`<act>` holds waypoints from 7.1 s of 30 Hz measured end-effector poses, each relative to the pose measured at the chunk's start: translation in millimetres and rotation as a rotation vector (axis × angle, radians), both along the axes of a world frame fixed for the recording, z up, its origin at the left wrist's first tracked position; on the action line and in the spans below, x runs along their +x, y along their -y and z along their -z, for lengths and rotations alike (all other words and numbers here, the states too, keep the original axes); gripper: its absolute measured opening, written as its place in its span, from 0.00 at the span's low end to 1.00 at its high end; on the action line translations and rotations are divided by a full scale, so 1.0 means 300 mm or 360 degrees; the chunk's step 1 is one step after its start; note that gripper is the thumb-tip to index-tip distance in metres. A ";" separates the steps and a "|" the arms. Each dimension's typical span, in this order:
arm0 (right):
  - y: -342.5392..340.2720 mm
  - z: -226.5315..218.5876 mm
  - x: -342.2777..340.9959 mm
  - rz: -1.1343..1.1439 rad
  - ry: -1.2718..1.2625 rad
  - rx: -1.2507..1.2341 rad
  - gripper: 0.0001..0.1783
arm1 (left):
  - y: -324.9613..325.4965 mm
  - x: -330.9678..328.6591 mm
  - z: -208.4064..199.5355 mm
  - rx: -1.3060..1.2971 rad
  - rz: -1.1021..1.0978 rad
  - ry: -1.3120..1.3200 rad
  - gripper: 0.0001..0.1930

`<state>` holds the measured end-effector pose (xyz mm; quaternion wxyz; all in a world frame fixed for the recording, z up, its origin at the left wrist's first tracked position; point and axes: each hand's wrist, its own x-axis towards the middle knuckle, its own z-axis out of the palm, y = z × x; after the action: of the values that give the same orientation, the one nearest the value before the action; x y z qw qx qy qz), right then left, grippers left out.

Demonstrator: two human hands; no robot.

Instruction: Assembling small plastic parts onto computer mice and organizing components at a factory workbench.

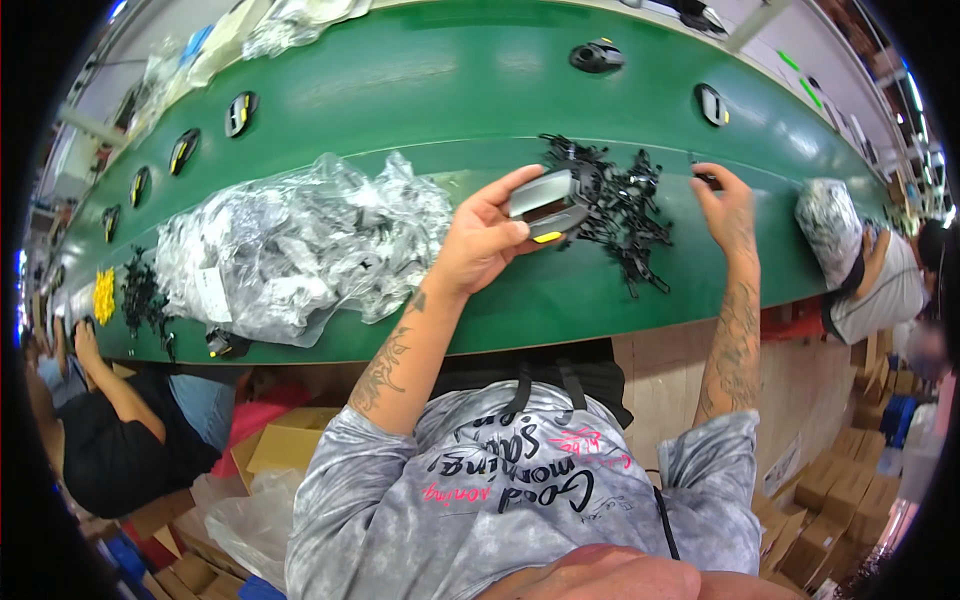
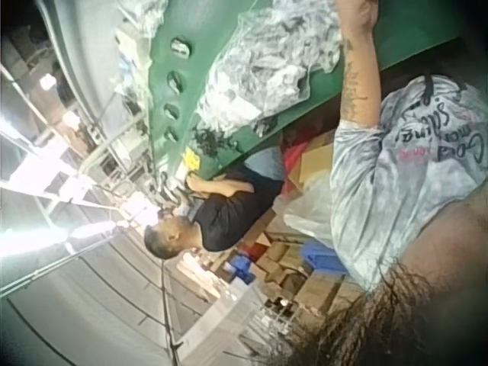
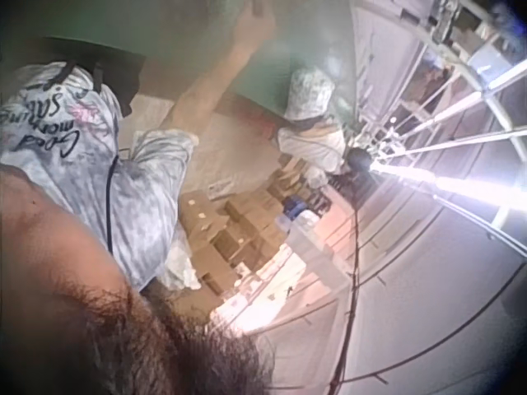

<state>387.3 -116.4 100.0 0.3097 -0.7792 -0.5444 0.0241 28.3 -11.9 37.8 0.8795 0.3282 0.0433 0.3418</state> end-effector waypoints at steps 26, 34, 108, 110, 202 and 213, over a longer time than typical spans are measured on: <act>-0.061 -0.122 -0.635 -0.0501 -0.0733 -0.0300 0.19 | 0.027 -0.019 0.008 0.0183 -0.0125 -0.0206 0.36; -0.071 -0.144 -0.646 -0.0450 -0.0596 -0.0363 0.21 | 0.023 -0.027 0.019 0.0229 -0.0164 -0.0298 0.34; 0.247 0.334 -0.534 -0.0647 -0.0067 0.0361 0.07 | -0.841 0.534 -0.143 0.2513 -0.1192 -0.2283 0.30; 0.244 0.328 -0.536 -0.0616 -0.0064 0.0351 0.07 | -0.747 0.441 -0.171 0.2175 -0.1123 -0.2135 0.30; -0.106 0.057 -0.608 -0.0448 -0.0992 0.0485 0.12 | 0.014 0.033 0.026 0.0039 -0.0189 -0.0066 0.41; -0.125 0.030 -0.583 -0.0492 -0.0294 0.0434 0.20 | 0.011 0.020 0.026 0.0186 -0.0327 -0.0300 0.38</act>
<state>212.3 -78.8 91.0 0.4534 -0.6319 -0.6248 0.0688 34.4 -15.0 29.9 0.8114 0.4033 0.1392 0.3995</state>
